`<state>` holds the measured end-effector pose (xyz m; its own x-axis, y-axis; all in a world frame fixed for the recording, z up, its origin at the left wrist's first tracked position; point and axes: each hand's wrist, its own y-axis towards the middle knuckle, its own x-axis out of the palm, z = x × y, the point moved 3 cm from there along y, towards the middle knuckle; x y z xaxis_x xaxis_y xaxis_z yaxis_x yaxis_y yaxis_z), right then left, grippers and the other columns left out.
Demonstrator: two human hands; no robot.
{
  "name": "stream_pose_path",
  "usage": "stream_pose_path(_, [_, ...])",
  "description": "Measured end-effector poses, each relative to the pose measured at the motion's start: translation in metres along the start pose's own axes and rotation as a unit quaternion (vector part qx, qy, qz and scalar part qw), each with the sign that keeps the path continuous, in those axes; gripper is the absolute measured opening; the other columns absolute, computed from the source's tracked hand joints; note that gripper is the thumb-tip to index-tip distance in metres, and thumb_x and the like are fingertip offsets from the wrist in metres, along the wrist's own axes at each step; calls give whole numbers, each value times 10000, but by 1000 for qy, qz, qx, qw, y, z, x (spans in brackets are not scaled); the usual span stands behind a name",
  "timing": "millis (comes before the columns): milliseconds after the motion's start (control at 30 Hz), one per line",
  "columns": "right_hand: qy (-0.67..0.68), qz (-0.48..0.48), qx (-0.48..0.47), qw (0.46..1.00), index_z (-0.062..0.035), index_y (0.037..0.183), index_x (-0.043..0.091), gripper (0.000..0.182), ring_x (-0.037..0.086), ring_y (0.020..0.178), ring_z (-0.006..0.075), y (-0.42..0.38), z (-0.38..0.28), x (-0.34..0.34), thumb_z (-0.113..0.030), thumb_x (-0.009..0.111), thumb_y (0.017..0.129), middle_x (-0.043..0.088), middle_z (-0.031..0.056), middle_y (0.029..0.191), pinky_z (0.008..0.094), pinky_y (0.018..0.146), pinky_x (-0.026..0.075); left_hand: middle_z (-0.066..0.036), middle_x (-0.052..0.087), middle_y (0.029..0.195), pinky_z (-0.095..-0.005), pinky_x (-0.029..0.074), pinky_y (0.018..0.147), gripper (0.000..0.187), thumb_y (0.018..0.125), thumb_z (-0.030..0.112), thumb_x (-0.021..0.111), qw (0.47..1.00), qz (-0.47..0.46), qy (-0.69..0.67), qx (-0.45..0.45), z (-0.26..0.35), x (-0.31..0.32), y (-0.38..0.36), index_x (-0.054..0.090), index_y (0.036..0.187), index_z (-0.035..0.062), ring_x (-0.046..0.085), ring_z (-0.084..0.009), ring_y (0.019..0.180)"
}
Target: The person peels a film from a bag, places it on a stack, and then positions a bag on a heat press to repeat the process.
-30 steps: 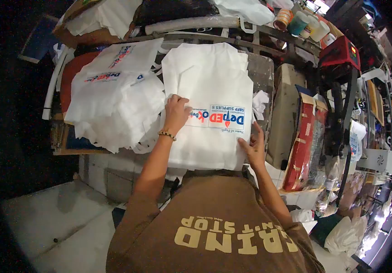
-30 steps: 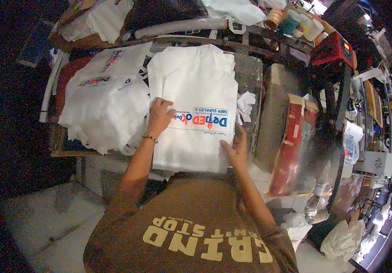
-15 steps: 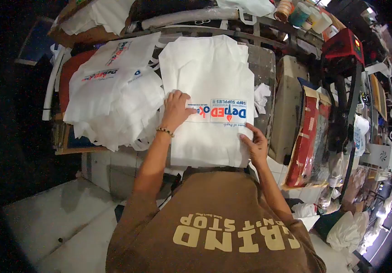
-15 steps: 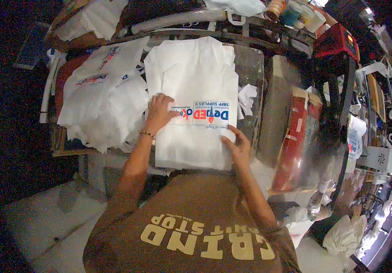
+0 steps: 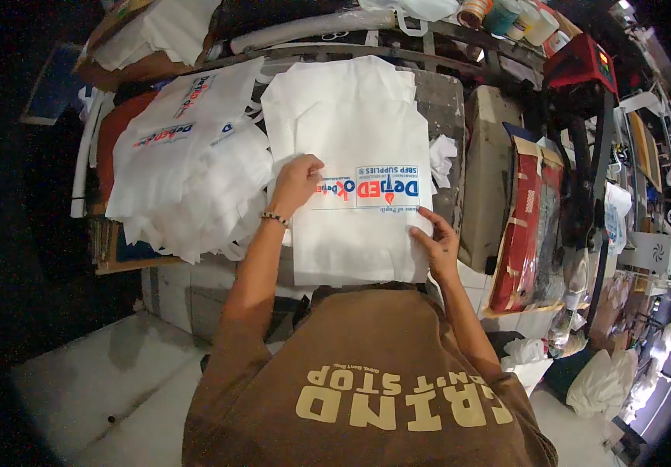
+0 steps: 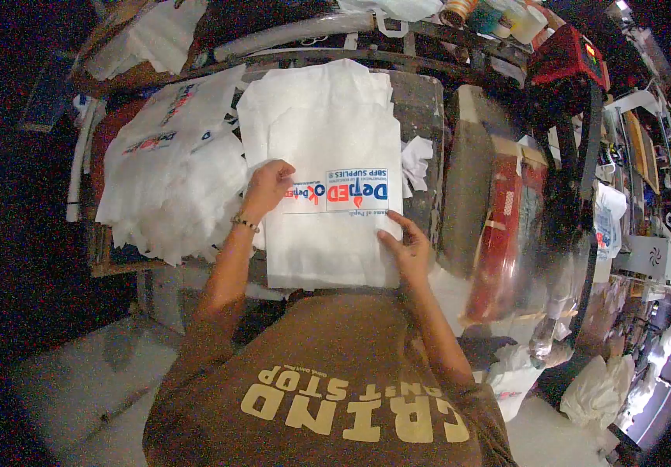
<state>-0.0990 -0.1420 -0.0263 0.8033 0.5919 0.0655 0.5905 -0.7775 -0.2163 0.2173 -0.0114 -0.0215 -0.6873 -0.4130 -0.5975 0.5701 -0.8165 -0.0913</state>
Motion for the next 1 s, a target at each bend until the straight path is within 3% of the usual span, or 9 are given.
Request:
stream_pose_path(67, [23, -10, 11, 1000, 36, 1283, 609, 486, 618, 1053, 150, -1, 0, 1, 5, 764, 823, 660, 98, 1196, 270, 921, 488, -97, 655, 829, -374, 474, 850, 129, 774, 58, 745, 993, 116, -24, -21, 5, 2, -12, 696, 893, 53, 632, -243, 833])
stream_pose_path(100, [24, -9, 12, 1000, 36, 1283, 609, 486, 618, 1053, 150, -1, 0, 1, 5, 764, 823, 660, 98, 1196, 270, 921, 488, -97, 655, 829, -374, 474, 850, 129, 774, 58, 745, 993, 115, -24, -21, 4, 7, -20, 696, 893, 53, 632, -243, 833])
stream_pose_path(200, [3, -14, 14, 1000, 37, 1289, 603, 496, 617, 1053, 150, 0, 0, 1, 22, 758, 818, 653, 100, 1210, 276, 927, 492, -50, 660, 906, -417, 437, 772, 169, 753, 45, 718, 924, 234, 221, 204, 23, 21, -50, 734, 908, 111, 617, -255, 887])
stream_pose_path(300, [-6, -7, 21, 1000, 39, 1300, 593, 509, 614, 1057, 149, 0, 2, 2, 24, 756, 818, 650, 100, 1218, 276, 922, 494, -19, 639, 907, -398, 434, 759, 85, 779, 74, 708, 915, 261, 226, 209, 29, 35, -67, 720, 854, 111, 600, -237, 850])
stream_pose_path(600, [-13, -1, 13, 1000, 37, 1298, 590, 502, 611, 1071, 153, 3, 10, -4, 19, 751, 823, 648, 104, 1221, 280, 920, 498, -17, 633, 868, -394, 425, 733, 105, 776, 54, 721, 926, 247, 175, 225, 41, 45, -82, 728, 866, 109, 596, -233, 812])
stream_pose_path(667, [14, 1, 23, 1000, 20, 1255, 639, 480, 596, 1139, 188, 4, 9, -3, 16, 770, 793, 659, 117, 1242, 291, 980, 468, -23, 631, 844, -397, 425, 731, 100, 777, 51, 722, 928, 235, 163, 237, 43, 47, -84, 726, 862, 102, 597, -239, 794])
stream_pose_path(767, [-45, -16, -6, 999, 41, 1297, 588, 499, 610, 1090, 166, 6, 14, -8, 29, 745, 823, 648, 117, 1229, 291, 941, 496, -32, 625, 802, -404, 426, 710, 85, 774, 50, 726, 938, 204, 147, 239, 47, 53, -87, 720, 848, 91, 598, -250, 758])
stream_pose_path(933, [-23, -15, -2, 1000, 38, 1295, 592, 500, 607, 1087, 163, 5, 11, -7, 18, 751, 821, 645, 113, 1227, 291, 939, 493, -47, 635, 790, -406, 438, 683, 77, 752, 33, 733, 933, 235, 118, 247, 56, 55, -94, 713, 811, 79, 604, -261, 738])
stream_pose_path(1000, [-14, -12, -9, 1000, 37, 1296, 592, 503, 605, 1085, 160, 7, 8, -5, 14, 753, 820, 644, 111, 1227, 289, 939, 492, -50, 637, 786, -405, 439, 681, 78, 748, 24, 733, 938, 199, 103, 264, 61, 54, -93, 711, 803, 74, 604, -263, 736])
